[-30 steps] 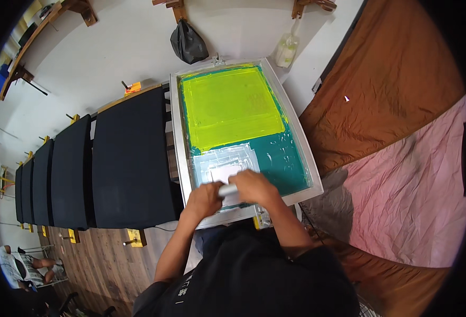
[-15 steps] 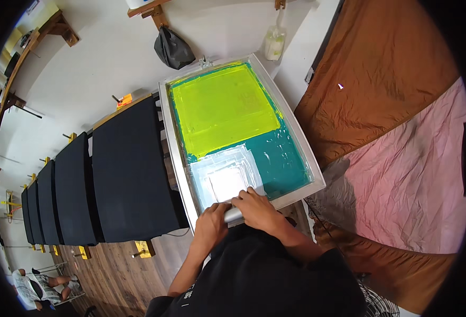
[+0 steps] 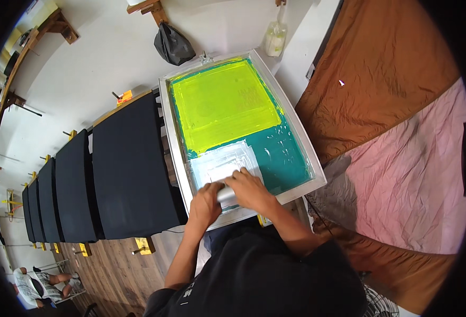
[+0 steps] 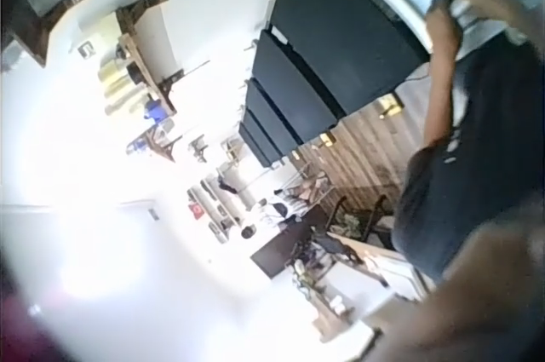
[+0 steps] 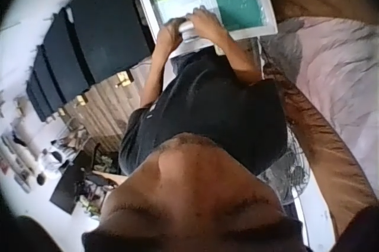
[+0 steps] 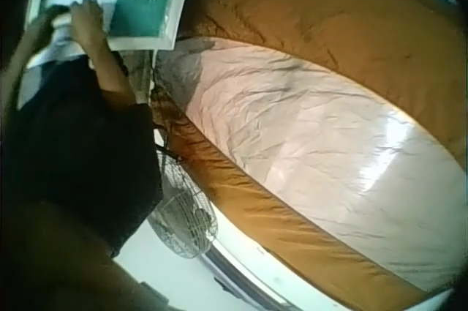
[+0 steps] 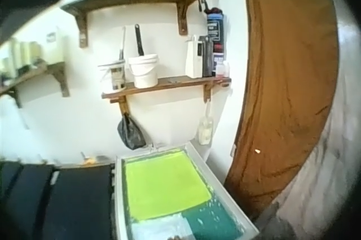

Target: Squeegeeing white ink through a screen onto a black t-shirt at a screen printing station.

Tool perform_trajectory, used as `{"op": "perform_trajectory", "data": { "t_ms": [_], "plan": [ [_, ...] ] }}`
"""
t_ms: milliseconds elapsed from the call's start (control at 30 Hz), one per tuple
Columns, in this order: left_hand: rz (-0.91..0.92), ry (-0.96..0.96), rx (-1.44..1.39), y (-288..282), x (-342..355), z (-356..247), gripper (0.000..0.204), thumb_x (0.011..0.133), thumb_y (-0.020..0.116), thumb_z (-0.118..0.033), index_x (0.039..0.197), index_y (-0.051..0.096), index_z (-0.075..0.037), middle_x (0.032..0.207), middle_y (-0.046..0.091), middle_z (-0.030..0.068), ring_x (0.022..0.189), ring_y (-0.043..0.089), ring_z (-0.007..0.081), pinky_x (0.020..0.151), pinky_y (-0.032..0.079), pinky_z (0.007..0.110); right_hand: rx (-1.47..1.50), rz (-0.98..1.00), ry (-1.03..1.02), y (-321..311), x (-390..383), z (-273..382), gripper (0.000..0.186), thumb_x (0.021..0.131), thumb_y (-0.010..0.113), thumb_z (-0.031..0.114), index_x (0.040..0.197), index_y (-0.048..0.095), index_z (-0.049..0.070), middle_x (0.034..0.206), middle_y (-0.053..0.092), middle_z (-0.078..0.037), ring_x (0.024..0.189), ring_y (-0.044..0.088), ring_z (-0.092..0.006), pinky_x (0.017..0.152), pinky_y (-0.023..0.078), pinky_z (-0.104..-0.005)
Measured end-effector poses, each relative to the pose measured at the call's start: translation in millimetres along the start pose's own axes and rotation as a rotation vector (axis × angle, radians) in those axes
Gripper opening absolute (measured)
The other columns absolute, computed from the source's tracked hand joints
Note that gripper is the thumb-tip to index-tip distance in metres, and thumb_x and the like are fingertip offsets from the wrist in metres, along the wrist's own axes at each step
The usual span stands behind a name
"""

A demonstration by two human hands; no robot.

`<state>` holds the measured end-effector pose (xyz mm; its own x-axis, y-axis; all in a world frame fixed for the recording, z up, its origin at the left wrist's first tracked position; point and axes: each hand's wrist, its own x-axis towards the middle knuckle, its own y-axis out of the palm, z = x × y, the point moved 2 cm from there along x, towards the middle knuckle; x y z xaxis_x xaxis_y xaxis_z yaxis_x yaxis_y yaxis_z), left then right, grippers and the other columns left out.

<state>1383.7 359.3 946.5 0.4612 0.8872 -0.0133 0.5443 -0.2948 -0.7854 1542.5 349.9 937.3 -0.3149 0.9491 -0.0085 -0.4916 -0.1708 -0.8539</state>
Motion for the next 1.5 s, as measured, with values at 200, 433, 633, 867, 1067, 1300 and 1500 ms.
{"op": "perform_trajectory", "data": {
  "t_ms": [200, 433, 633, 867, 1067, 1300, 1500],
  "plan": [
    [0.160, -0.025, -0.029, -10, -40, -3, 0.036, 0.070, 0.060, 0.001, 0.106, 0.063, -0.005, 0.094, 0.066, 0.0185, 0.085, 0.065, 0.0394, 0.076, 0.054, 0.046, -0.051, 0.276, 0.037, -1, -25, 25, 0.038, 0.067, 0.065, -0.002, 0.104, 0.064, 0.005, 0.099, 0.061, -0.014, 0.101, 0.057, -0.0354, 0.083, 0.052, -0.0441],
    [0.106, -0.085, 0.050, -13, 32, 53, 0.033, 0.072, 0.064, -0.003, 0.105, 0.067, -0.006, 0.088, 0.068, 0.0225, 0.084, 0.065, 0.0403, 0.076, 0.053, 0.046, -0.124, 0.267, 0.061, -2, 66, 3, 0.029, 0.067, 0.063, 0.002, 0.095, 0.067, 0.011, 0.092, 0.068, -0.016, 0.092, 0.065, -0.0363, 0.077, 0.053, -0.0475],
    [0.201, -0.125, 0.154, -15, 64, 81, 0.030, 0.067, 0.059, 0.003, 0.094, 0.070, -0.004, 0.084, 0.068, 0.0232, 0.082, 0.067, 0.0390, 0.076, 0.054, 0.044, -0.131, 0.306, 0.105, 20, 103, -1, 0.027, 0.066, 0.065, 0.001, 0.091, 0.071, 0.008, 0.091, 0.069, -0.019, 0.087, 0.067, -0.0370, 0.076, 0.054, -0.0460],
    [0.106, -0.063, 0.144, 0, 42, 95, 0.032, 0.068, 0.058, 0.007, 0.095, 0.072, -0.004, 0.082, 0.068, 0.0227, 0.077, 0.067, 0.0390, 0.073, 0.055, 0.044, -0.121, 0.222, 0.116, 47, 90, 5, 0.034, 0.061, 0.061, -0.005, 0.093, 0.070, 0.004, 0.088, 0.068, -0.020, 0.086, 0.064, -0.0390, 0.077, 0.052, -0.0458],
    [-0.070, -0.052, 0.000, 12, 19, 82, 0.032, 0.070, 0.056, 0.009, 0.096, 0.070, -0.004, 0.088, 0.066, 0.0185, 0.080, 0.065, 0.0400, 0.074, 0.053, 0.045, -0.119, 0.097, 0.135, 52, 62, 11, 0.037, 0.066, 0.060, -0.008, 0.100, 0.068, 0.004, 0.098, 0.065, -0.017, 0.097, 0.057, -0.0372, 0.083, 0.051, -0.0448],
    [-0.090, -0.061, -0.013, 21, -4, 75, 0.040, 0.066, 0.056, 0.012, 0.102, 0.067, -0.003, 0.090, 0.065, 0.0198, 0.084, 0.063, 0.0404, 0.076, 0.053, 0.046, -0.093, 0.038, 0.077, 60, 37, 16, 0.033, 0.071, 0.059, -0.006, 0.103, 0.065, 0.002, 0.102, 0.062, -0.017, 0.102, 0.055, -0.0363, 0.082, 0.053, -0.0437],
    [-0.035, -0.052, -0.054, 5, -33, 57, 0.040, 0.065, 0.059, 0.006, 0.103, 0.068, -0.003, 0.096, 0.067, 0.0193, 0.084, 0.064, 0.0394, 0.077, 0.054, 0.045, -0.050, 0.100, 0.125, 46, 11, 41, 0.042, 0.063, 0.062, -0.009, 0.103, 0.065, 0.003, 0.103, 0.063, -0.014, 0.100, 0.057, -0.0365, 0.083, 0.051, -0.0437]
  ]
}}
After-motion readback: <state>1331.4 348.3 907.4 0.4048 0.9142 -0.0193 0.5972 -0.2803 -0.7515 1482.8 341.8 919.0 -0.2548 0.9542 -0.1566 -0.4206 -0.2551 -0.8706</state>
